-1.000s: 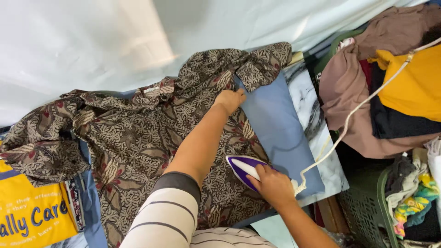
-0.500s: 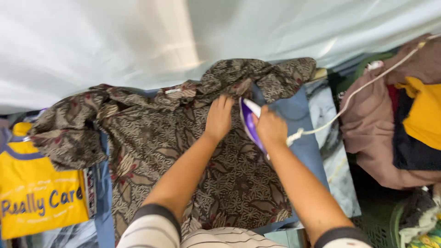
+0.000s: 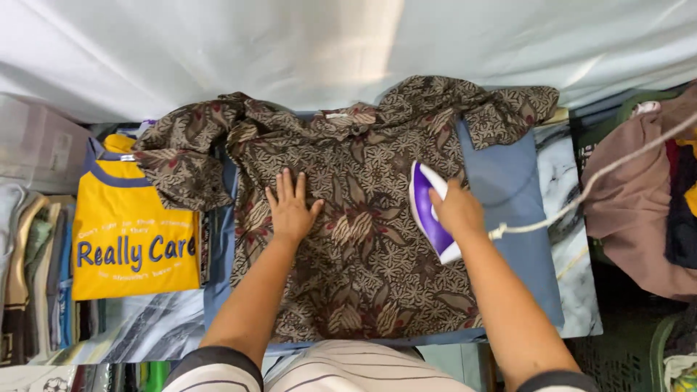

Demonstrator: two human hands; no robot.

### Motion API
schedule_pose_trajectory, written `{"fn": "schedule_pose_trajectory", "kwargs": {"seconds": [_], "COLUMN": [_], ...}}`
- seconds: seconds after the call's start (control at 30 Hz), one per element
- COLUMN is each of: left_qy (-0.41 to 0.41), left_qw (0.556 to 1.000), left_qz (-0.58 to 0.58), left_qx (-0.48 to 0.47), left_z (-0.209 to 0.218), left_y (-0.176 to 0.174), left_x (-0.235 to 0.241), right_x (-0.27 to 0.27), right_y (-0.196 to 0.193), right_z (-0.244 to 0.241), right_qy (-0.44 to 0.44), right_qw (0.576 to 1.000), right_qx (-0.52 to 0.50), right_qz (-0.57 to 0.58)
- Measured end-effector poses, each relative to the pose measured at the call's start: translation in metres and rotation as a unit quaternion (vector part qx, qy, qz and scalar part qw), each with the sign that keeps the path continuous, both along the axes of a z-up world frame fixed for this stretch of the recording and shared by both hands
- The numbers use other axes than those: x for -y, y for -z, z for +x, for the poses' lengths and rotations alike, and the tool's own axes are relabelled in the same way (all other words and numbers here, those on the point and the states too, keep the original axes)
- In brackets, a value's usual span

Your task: Ironing a patterned long-sleeved shirt on an ironing board.

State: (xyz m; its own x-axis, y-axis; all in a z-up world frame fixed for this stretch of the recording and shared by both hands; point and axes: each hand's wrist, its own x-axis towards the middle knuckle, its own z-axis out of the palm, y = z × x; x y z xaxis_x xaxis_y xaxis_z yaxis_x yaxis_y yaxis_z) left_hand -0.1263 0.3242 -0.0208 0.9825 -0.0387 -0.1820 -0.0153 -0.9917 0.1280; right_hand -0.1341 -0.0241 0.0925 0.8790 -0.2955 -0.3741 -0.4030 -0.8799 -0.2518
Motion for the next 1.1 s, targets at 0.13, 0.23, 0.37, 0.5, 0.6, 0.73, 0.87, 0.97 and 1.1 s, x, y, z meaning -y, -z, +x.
{"fn": "schedule_pose_trajectory", "kwargs": {"seconds": [0.13,0.23,0.37,0.5,0.6,0.73,0.87,0.97,1.1], "left_qy": [-0.011,0.019,0.098,0.200,0.326,0.444,0.496,0.481,0.465], "left_qw": [0.996,0.994,0.986,0.961,0.924,0.878,0.859,0.869,0.874], "left_qz": [-0.040,-0.050,-0.114,-0.190,-0.198,-0.169,-0.109,-0.112,-0.133], "left_qx": [0.074,0.090,0.066,0.006,-0.021,-0.051,-0.057,-0.040,-0.045], "left_z": [-0.021,-0.053,-0.092,-0.126,-0.145,-0.159,-0.171,-0.181,-0.196], "left_y": [0.003,-0.020,-0.037,-0.048,-0.060,-0.067,-0.059,-0.048,-0.018], "left_x": [-0.032,-0.039,-0.033,-0.020,-0.001,0.019,0.029,0.040,0.054], "right_x": [-0.034,-0.058,-0.101,-0.129,-0.131,-0.104,-0.030,0.028,0.059], "right_y": [-0.002,-0.003,-0.019,-0.008,0.000,-0.009,-0.001,0.014,0.032], "right_z": [-0.031,-0.021,0.013,0.047,0.058,0.036,-0.006,-0.051,-0.091], "right_qy": [-0.025,-0.058,-0.098,-0.174,-0.227,-0.208,-0.123,-0.066,-0.028], "right_qw": [0.999,0.997,0.994,0.984,0.974,0.978,0.992,0.997,0.998], "right_qx": [-0.022,-0.035,-0.048,-0.034,0.013,-0.014,-0.002,0.011,0.002], "right_qz": [-0.010,-0.024,0.009,0.022,-0.008,-0.012,-0.018,-0.041,-0.050]}}
